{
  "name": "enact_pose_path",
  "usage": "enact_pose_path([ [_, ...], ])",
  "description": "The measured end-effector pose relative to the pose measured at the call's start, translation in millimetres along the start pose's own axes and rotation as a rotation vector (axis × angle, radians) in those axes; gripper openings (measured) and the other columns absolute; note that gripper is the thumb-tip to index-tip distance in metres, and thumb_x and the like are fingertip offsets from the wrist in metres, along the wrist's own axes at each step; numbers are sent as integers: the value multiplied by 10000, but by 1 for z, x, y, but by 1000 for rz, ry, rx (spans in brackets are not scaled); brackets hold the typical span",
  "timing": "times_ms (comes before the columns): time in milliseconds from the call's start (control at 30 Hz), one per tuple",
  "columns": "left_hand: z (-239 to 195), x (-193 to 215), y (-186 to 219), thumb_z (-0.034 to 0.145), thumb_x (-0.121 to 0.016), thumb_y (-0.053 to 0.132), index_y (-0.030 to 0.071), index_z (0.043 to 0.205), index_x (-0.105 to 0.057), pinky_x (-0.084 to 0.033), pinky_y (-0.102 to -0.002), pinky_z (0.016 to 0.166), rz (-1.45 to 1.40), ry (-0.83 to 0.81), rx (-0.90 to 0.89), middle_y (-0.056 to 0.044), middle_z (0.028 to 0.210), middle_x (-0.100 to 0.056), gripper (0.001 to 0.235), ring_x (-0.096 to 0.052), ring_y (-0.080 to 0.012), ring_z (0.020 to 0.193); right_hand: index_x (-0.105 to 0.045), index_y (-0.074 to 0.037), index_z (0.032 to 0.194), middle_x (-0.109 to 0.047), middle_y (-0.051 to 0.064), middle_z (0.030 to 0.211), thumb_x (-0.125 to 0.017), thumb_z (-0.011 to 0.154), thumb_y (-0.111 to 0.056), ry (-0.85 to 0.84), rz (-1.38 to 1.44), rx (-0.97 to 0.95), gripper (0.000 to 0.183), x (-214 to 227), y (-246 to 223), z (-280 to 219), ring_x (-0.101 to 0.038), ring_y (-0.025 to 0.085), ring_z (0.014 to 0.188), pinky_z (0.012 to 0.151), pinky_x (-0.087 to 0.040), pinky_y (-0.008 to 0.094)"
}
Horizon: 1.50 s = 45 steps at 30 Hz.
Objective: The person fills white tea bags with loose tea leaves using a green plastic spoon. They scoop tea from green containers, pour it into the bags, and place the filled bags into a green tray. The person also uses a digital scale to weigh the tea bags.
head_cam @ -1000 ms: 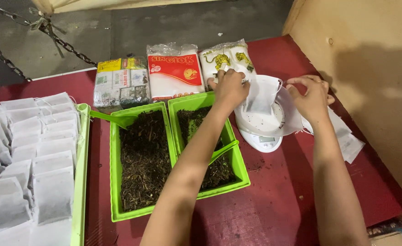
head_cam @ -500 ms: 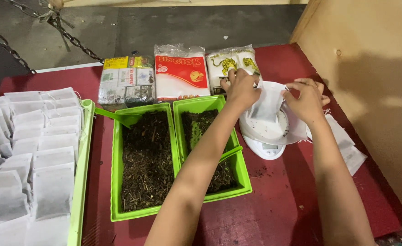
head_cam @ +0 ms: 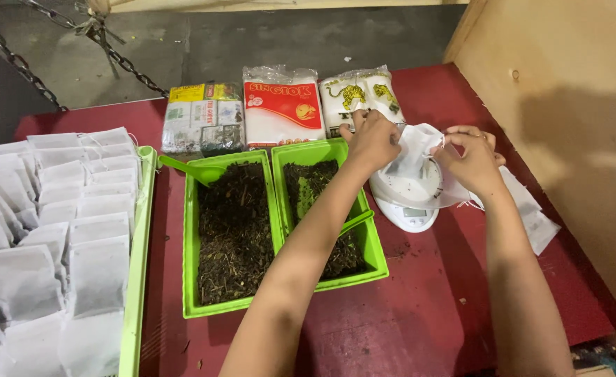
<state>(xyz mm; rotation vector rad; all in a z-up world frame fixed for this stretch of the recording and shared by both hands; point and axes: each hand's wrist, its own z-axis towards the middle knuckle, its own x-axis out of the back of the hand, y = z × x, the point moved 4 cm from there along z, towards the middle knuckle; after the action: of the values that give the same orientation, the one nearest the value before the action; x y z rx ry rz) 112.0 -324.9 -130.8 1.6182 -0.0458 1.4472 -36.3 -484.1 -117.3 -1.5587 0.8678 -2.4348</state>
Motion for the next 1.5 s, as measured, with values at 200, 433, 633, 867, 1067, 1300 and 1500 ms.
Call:
enact_pose_path([
  [200,-14,17,0,783,-737,205,228,813,-776,-189,-742,1028,-29,59,-26,-116,1155,-581,54,-327,-414,1381,-754,-229,1028,-636,71,1313,-727,938,-292,99,-27,45,113,12,-3,-9,-460,417,1278,997,-336,585],
  [433,-35,45,9,823,-726,170,229,792,-760,-187,-718,1050,-86,96,-25,-67,1140,-589,75,-333,-375,1357,-756,-164,1049,-637,129,1289,-762,943,-251,144,-36,117,137,35,-43,-24,-458,438,1283,1057,-332,567],
  [633,-38,55,7,841,-738,233,255,851,-775,-190,-699,1063,-23,127,-15,-41,1211,-573,44,-314,-334,1378,-755,-169,1086,-604,102,1302,-758,990,-246,159,-73,149,123,33,-48,-19,-430,401,1299,1024,-294,571],
  [867,-65,104,3,791,-750,303,287,791,-761,-212,-612,1003,1,268,-15,40,1257,-589,19,-334,-288,1361,-752,-240,1060,-582,-27,1358,-727,997,-358,232,-64,147,136,32,-85,-13,-394,265,1311,904,-205,484],
  [1067,-112,165,-41,767,-781,299,305,779,-745,-254,-576,952,26,458,-28,92,1159,-602,39,-396,-286,1305,-761,-194,1089,-620,31,1364,-789,1019,-275,263,-5,382,110,2,-145,-4,-441,328,1283,939,-250,507],
  [1300,-192,242,-119,774,-783,330,347,816,-749,-229,-472,944,68,606,1,121,1209,-630,56,-388,-311,1312,-760,-166,1056,-618,56,1377,-811,1019,-241,187,122,605,98,-36,-266,-19,-457,325,1313,913,-248,496],
  [1500,-291,309,-147,820,-672,432,302,851,-739,-241,-462,863,96,775,-11,67,1134,-628,150,-467,-258,1217,-759,-120,1038,-635,81,1331,-799,978,-225,80,209,765,128,-71,-358,-41,-460,351,1262,954,-261,505],
])
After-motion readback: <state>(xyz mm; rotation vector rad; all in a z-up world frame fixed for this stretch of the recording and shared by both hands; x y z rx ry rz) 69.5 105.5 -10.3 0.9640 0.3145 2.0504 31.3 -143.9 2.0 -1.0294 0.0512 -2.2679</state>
